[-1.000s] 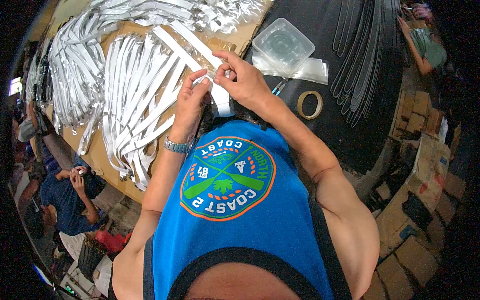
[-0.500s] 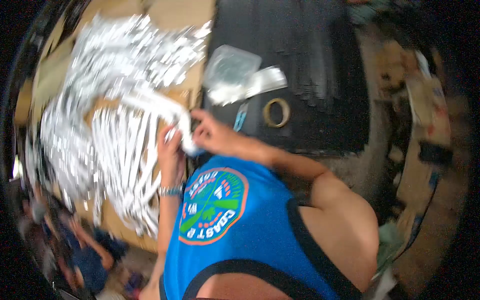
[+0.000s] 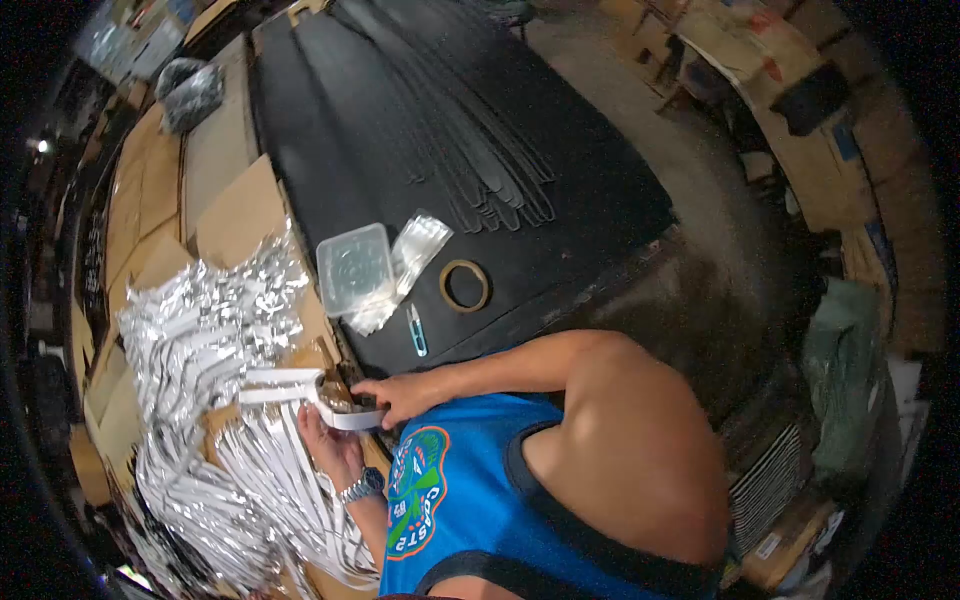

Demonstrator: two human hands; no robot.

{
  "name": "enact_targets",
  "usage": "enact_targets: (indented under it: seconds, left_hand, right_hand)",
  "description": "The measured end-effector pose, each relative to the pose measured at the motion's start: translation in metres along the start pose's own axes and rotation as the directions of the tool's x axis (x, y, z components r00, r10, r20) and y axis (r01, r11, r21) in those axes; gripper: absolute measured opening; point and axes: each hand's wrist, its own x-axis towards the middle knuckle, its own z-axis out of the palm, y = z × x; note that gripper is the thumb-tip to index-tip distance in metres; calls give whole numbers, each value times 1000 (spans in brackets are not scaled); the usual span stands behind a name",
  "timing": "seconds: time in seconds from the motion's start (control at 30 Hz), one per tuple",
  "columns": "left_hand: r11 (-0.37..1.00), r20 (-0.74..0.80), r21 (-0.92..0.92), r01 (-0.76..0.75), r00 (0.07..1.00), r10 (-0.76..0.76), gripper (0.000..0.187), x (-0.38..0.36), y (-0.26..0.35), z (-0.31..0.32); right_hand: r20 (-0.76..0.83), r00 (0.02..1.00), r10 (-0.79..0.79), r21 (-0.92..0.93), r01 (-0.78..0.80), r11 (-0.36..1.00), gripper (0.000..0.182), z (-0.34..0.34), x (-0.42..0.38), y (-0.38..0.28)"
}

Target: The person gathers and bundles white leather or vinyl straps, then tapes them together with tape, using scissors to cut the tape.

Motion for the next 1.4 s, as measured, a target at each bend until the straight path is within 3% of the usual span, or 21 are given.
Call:
enact_targets:
  seconds: [0.1,0.2,0.3,0.43,0.47,0.5,0.57,0.63,0.67,0.77,0.8,0.9,0.93,1.03,1.1,1.17,1.2,1.3,1.4]
  left_hand:
    - [997,-4,-11,-72,997,72,32,-8,8,14]
    - [994,48,53,-97,994,95,29,-2,13,8]
    - [996,165,69,-62,985,50,32,8,10,-1]
    - [926,37,376,29,998,-46,49,-12,14,6]
    - [852,93,518,-82,995,40,55,6,4,-21]
    - [727,204,620,-296,955,214,54,10,-3,-31]
    - [330,478,689,-645,747,462,52,1,-11,-28]
    - [189,535,649,-737,619,575,45,-9,-16,-15]
    - [204,540,643,-738,626,562,45,-10,-17,-18]
    - [288,540,624,-726,667,513,45,-6,-22,-24]
    - [324,535,621,-714,688,491,45,-5,-24,-27]
    - [474,516,600,-644,765,386,45,3,-26,-26]
    - [561,496,584,-587,805,326,44,8,-26,-28]
    - [788,414,524,-322,905,94,44,20,-25,-35]
    - [871,340,445,-210,939,53,44,21,-23,-30]
    - [942,270,317,-115,962,27,42,8,-17,-11]
    - [967,271,250,-53,962,-18,42,5,-13,-6]
    - [990,299,124,69,949,-104,46,15,-13,-17]
    - [993,366,89,78,925,-105,45,16,-10,-17]
  right_hand:
    - [-48,999,-20,-48,18,999,88,-6,-11,-16]
    - [-161,986,-54,-51,46,998,84,-16,-30,-56]
    - [-148,979,-144,31,150,988,84,-22,-37,-74]
    - [-80,972,-220,-5,221,975,80,-28,-33,-88]
    - [-70,962,-265,26,267,963,78,-27,-27,-87]
    - [-64,949,-309,54,313,948,76,-28,-21,-85]
    - [-77,936,-344,73,350,934,69,-26,-10,-87]
    - [-62,939,-339,51,342,938,67,-29,-4,-94]
    - [-57,939,-340,27,342,939,64,-30,-1,-96]
    - [-68,928,-367,237,372,898,65,-16,27,-86]
    - [20,957,-289,311,268,912,64,-17,30,-85]
    - [53,991,-122,484,81,871,59,-30,26,-111]
    - [1,992,-128,472,112,875,49,-25,53,-104]
    - [89,989,-118,262,91,961,55,-47,91,-112]
    - [-101,964,-245,-95,236,967,60,-39,137,-91]
    - [-228,955,-188,-194,145,970,61,-43,128,-93]
    - [-250,935,-250,-269,181,946,63,-47,126,-91]
    - [-174,981,-84,106,104,989,61,-63,90,-97]
    - [-120,992,-31,145,48,988,57,-60,60,-93]
